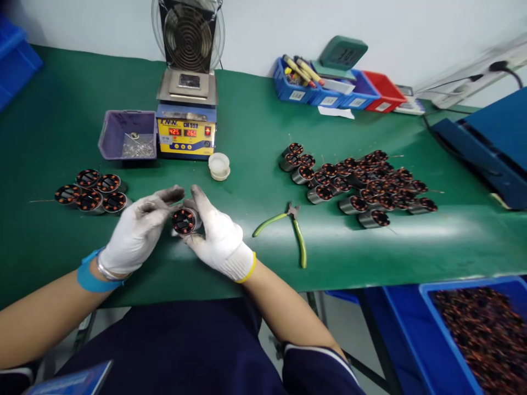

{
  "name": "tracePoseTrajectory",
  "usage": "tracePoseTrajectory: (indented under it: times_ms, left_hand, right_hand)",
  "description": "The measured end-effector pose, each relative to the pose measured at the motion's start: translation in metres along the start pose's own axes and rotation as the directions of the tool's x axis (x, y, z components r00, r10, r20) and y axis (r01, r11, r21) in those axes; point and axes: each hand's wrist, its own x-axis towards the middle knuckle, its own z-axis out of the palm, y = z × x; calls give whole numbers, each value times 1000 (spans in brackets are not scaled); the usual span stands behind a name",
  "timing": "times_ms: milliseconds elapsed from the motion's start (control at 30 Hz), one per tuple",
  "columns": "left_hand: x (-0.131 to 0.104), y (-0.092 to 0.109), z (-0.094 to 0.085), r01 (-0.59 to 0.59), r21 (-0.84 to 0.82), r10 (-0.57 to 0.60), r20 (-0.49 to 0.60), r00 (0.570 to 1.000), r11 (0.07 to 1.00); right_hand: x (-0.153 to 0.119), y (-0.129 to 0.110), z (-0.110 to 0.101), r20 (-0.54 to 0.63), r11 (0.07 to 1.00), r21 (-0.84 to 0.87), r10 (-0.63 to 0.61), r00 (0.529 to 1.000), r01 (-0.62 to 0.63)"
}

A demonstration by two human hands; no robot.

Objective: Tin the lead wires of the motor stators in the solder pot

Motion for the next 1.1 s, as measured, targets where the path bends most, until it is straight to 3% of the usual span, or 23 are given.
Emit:
tracePoseTrajectory:
  times_ms: [67,133,200,233,300,367,400,433,500,567,600,633,700,733,800,900,1000,1100]
  left_hand:
    - [1,6,-6,-107,52,110,-73,991,993]
    - [4,9,-12,-259,121,276,-155,949,958]
    - [9,11,-14,-352,293,403,-134,905,889]
    - [12,11,-15,-340,406,392,-51,918,848]
    - [14,14,-13,-229,594,166,159,973,771]
    - [13,19,-10,-108,668,-120,286,951,736]
    - [11,21,-9,-60,656,-186,299,936,752]
    - [10,24,-9,-29,612,-181,279,943,790]
    - [9,28,-10,-69,483,1,141,990,873]
    - [11,29,-14,-197,458,217,9,976,867]
    - [14,29,-15,-239,518,274,9,962,822]
    - [16,28,-16,-252,600,274,57,960,759]
    - [17,27,-15,-227,731,122,196,973,643]
    - [16,28,-13,-207,748,39,236,971,630]
    - [11,32,-10,-149,672,-33,251,967,726]
    - [6,37,-10,-143,331,108,122,987,933]
    - [13,27,-17,-251,114,262,-100,960,961]
    - [28,3,-22,-166,218,201,-149,968,962]
  right_hand:
    - [1,2,-3,-29,1000,22,-7,1000,8]
    - [1,4,-5,-64,999,30,-35,997,37]
    - [1,6,-6,-84,997,29,-65,994,68]
    - [0,6,-7,-92,996,28,-78,993,81]
    - [-1,7,-7,-98,995,12,-96,991,97]
    - [-1,7,-8,-90,995,-31,-96,991,93]
    - [-2,7,-9,-78,994,-58,-91,993,87]
    - [-2,6,-9,-63,994,-83,-83,995,77]
    - [-1,4,-11,-33,992,-114,-58,998,54]
    - [-1,2,-12,-8,992,-117,-47,999,46]
    - [-1,2,-12,1,992,-115,-49,999,48]
    - [0,1,-12,9,992,-114,-54,998,55]
    - [0,2,-12,17,991,-115,-68,998,70]
    - [0,2,-13,17,991,-116,-69,997,71]
    - [-1,2,-14,6,992,-113,-61,998,61]
    - [-2,2,-16,-34,994,-110,-22,999,18]
    - [-1,2,-22,-51,993,-119,17,999,-23]
    - [9,7,-41,-82,985,-173,-12,997,-3]
